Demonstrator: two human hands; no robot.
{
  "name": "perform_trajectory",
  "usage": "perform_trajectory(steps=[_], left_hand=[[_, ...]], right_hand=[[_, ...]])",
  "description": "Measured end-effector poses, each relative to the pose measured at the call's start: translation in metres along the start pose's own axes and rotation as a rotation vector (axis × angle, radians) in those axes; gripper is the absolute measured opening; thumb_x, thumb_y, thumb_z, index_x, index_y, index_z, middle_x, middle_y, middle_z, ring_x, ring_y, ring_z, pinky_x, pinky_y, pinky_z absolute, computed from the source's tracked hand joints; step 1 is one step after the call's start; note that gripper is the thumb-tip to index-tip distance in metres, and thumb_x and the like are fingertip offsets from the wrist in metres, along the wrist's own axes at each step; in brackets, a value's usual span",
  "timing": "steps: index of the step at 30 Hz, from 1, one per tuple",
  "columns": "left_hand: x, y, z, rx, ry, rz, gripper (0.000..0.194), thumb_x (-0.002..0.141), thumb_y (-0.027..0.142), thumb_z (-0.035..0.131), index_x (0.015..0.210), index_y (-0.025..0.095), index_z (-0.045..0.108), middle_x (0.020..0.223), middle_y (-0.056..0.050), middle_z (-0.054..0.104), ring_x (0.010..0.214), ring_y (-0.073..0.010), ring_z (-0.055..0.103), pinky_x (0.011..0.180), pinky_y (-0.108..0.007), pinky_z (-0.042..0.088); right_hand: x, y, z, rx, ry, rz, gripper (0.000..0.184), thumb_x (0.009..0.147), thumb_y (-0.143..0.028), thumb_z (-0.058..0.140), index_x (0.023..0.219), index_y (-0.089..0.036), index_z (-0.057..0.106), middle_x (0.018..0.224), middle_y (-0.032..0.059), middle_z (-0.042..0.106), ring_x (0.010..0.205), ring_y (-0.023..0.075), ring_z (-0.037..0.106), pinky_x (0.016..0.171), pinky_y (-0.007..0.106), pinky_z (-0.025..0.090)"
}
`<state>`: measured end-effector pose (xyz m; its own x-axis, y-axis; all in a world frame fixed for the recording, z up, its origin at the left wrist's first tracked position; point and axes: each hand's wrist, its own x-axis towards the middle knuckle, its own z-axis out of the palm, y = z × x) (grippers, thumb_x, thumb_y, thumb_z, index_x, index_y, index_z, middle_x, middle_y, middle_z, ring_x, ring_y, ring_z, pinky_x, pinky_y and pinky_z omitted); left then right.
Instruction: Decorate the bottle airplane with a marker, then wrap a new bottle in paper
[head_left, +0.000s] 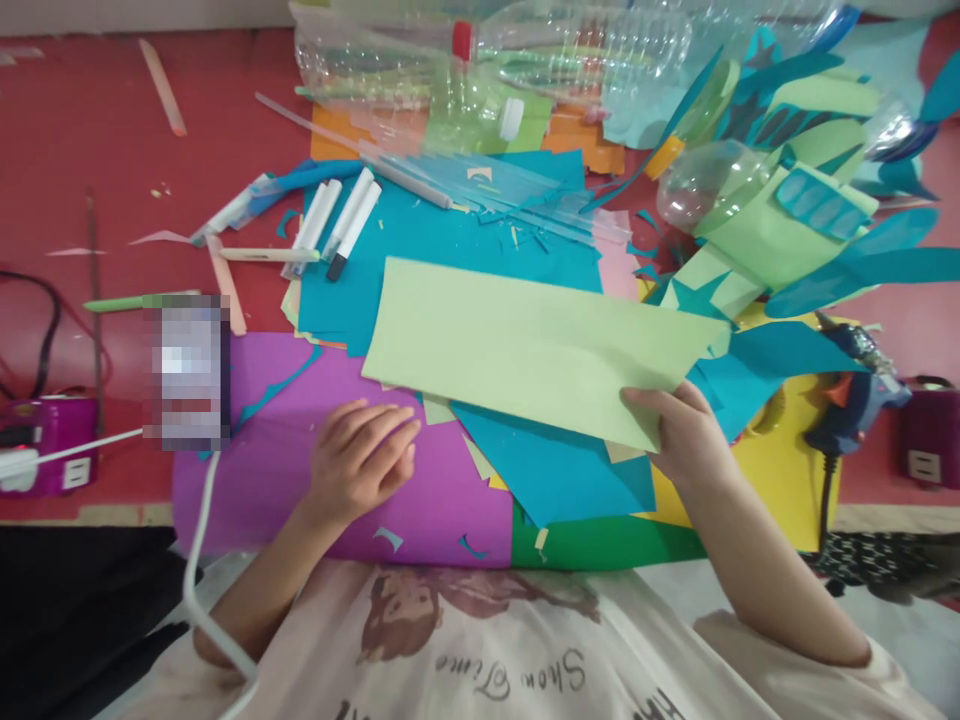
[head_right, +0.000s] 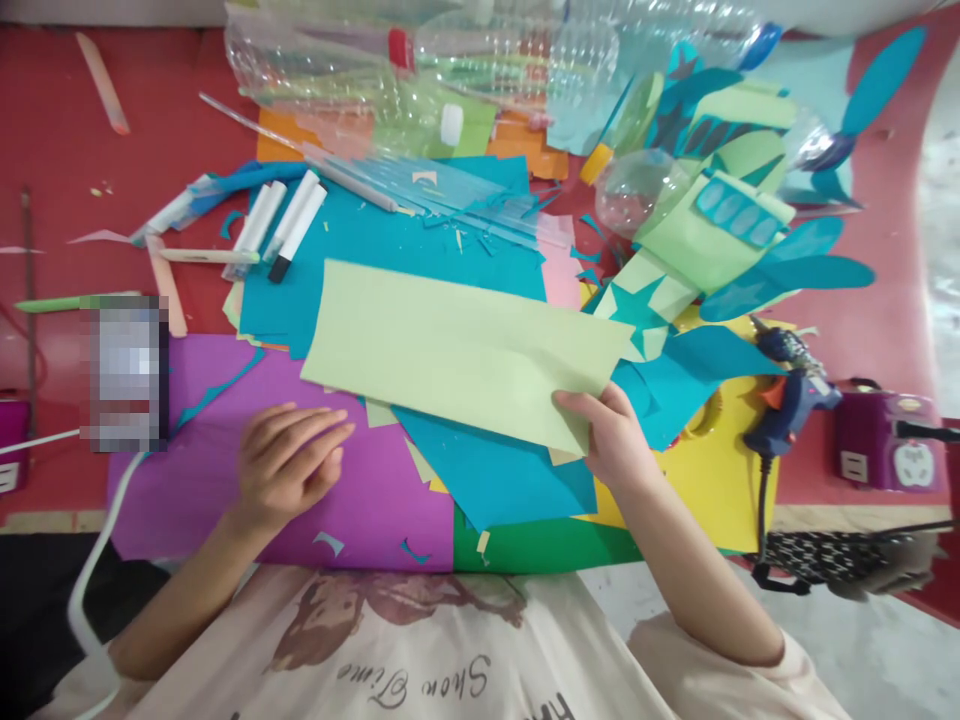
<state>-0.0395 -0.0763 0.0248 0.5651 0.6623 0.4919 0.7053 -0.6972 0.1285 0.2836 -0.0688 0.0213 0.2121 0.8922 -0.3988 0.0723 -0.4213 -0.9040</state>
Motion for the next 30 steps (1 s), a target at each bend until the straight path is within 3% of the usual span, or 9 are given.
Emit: perform_trajectory(steps=[2, 4, 6, 9, 12, 14, 17, 23, 30], left_hand=[[0.011, 0.007, 0.007, -0.208, -0.061, -0.026, 0.019, 0.093, 0.016, 0.048, 0.108, 0.02, 0.06, 0.097, -0.006, 0.075, 0.091, -0.0187, 0.071, 0.088, -0.034, 0.056], [0.024, 0.013, 0.015, -0.468, -0.204, -0.215, 0.032, 0.099, 0.028, 0.041, 0.129, 0.019, 0.049, 0.119, -0.011, 0.069, 0.11, -0.0197, 0.067, 0.093, -0.033, 0.056], [0.037, 0.018, 0.025, -0.737, -0.254, -0.413, 0.047, 0.1, 0.044, 0.038, 0.141, 0.021, 0.037, 0.132, -0.013, 0.062, 0.116, -0.021, 0.064, 0.094, -0.033, 0.057], [0.056, 0.017, 0.04, -1.04, -0.186, -0.633, 0.055, 0.097, 0.055, 0.034, 0.142, 0.023, 0.035, 0.134, -0.012, 0.061, 0.118, -0.0232, 0.063, 0.093, -0.035, 0.058], [0.07, 0.009, 0.053, -1.203, -0.029, -0.75, 0.054, 0.092, 0.053, 0.048, 0.136, 0.022, 0.043, 0.13, -0.01, 0.064, 0.121, -0.0269, 0.062, 0.089, -0.035, 0.058], [0.075, 0.001, 0.06, -1.248, 0.074, -0.806, 0.047, 0.091, 0.05, 0.05, 0.129, 0.022, 0.05, 0.13, -0.008, 0.064, 0.126, -0.0278, 0.057, 0.097, -0.036, 0.054], [0.075, -0.009, 0.066, -1.242, 0.194, -0.901, 0.04, 0.087, 0.044, 0.058, 0.12, 0.021, 0.055, 0.127, -0.006, 0.066, 0.128, -0.028, 0.057, 0.103, -0.035, 0.05], [0.071, -0.011, 0.072, -1.328, 0.186, -0.94, 0.043, 0.085, 0.046, 0.063, 0.12, 0.024, 0.054, 0.117, -0.005, 0.071, 0.124, -0.0282, 0.06, 0.095, -0.034, 0.055], [0.067, -0.005, 0.073, -1.322, 0.188, -0.879, 0.048, 0.089, 0.047, 0.061, 0.13, 0.027, 0.046, 0.131, -0.006, 0.064, 0.127, -0.0266, 0.058, 0.1, -0.036, 0.052]], right_hand=[[-0.003, 0.005, 0.004, 0.058, 0.03, 0.04, 0.026, 0.067, -0.035, 0.065, 0.09, -0.025, 0.071, 0.069, 0.0032, 0.074, 0.056, 0.0249, 0.07, 0.04, 0.033, 0.054], [-0.008, 0.01, 0.013, 0.122, 0.035, 0.052, 0.031, 0.068, -0.035, 0.066, 0.097, -0.026, 0.07, 0.074, 0.0035, 0.075, 0.065, 0.0254, 0.073, 0.048, 0.034, 0.058], [-0.017, 0.015, 0.025, 0.191, -0.017, 0.027, 0.032, 0.072, -0.036, 0.065, 0.102, -0.027, 0.07, 0.08, 0.0037, 0.077, 0.076, 0.0251, 0.074, 0.063, 0.037, 0.062], [-0.033, 0.018, 0.04, 0.209, -0.193, 0.053, 0.03, 0.075, -0.045, 0.068, 0.098, -0.026, 0.071, 0.085, 0.0039, 0.077, 0.087, 0.0246, 0.074, 0.077, 0.038, 0.062], [-0.043, 0.017, 0.045, 0.15, -0.457, 0.144, 0.027, 0.077, -0.049, 0.07, 0.088, -0.025, 0.074, 0.089, 0.0045, 0.077, 0.094, 0.0227, 0.073, 0.09, 0.037, 0.059], [-0.042, 0.014, 0.042, 0.207, -0.545, 0.121, 0.032, 0.075, -0.049, 0.073, 0.099, -0.028, 0.073, 0.103, 0.0034, 0.076, 0.098, 0.0209, 0.071, 0.093, 0.036, 0.057], [-0.027, 0.006, 0.038, 0.396, -0.504, 0.052, 0.051, 0.073, -0.055, 0.073, 0.119, -0.037, 0.063, 0.121, 0.0005, 0.07, 0.101, 0.0194, 0.07, 0.084, 0.033, 0.059], [0.014, -0.021, 0.05, 0.385, -0.361, 0.088, 0.039, 0.07, -0.053, 0.073, 0.1, -0.028, 0.071, 0.088, 0.0002, 0.075, 0.084, 0.0174, 0.071, 0.067, 0.026, 0.055], [0.03, -0.018, 0.075, 0.405, -0.28, 0.289, 0.034, 0.062, -0.05, 0.076, 0.083, -0.024, 0.069, 0.09, 0.0028, 0.077, 0.101, 0.0272, 0.071, 0.083, 0.039, 0.058]])
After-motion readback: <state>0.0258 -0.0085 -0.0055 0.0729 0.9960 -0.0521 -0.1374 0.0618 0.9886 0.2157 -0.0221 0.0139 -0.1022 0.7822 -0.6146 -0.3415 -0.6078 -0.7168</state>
